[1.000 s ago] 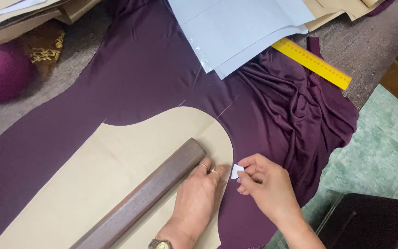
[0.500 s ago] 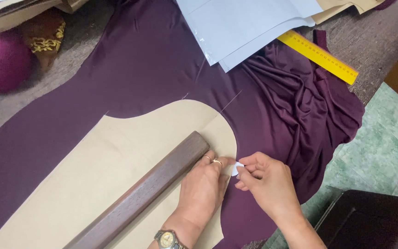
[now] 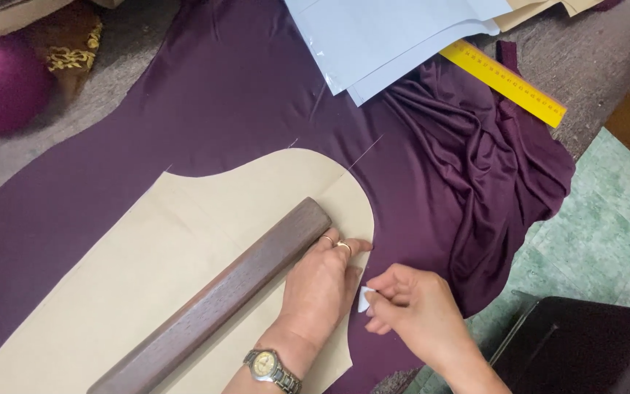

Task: The person places a wooden weight on a paper pattern laid over a piece of purple fabric. They then use a small white marking tool to trace the curved edge of the pattern onto the fabric underneath.

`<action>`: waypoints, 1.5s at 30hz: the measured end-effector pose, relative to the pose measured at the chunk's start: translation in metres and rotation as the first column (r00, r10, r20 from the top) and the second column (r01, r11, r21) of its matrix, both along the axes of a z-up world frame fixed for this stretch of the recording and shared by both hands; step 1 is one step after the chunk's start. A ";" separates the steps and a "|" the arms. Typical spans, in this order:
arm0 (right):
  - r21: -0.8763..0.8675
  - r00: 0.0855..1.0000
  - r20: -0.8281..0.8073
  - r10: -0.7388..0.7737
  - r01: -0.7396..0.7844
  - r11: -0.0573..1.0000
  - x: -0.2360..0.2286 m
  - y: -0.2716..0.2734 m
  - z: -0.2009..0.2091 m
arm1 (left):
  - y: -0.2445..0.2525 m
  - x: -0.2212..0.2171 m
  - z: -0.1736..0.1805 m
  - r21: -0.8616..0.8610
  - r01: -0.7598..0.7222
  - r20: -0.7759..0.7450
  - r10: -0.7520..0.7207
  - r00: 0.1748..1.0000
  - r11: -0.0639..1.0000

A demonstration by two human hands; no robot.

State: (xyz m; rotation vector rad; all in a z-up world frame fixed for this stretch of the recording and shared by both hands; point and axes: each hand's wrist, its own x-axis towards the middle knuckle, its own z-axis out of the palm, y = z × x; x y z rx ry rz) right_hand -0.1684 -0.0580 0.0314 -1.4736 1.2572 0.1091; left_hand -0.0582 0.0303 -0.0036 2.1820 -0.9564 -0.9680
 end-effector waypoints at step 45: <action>-0.120 0.995 0.086 -0.056 0.066 0.991 -0.012 0.020 0.001 | 0.047 -0.025 -0.012 -0.185 0.070 0.221 -0.028 0.975 0.980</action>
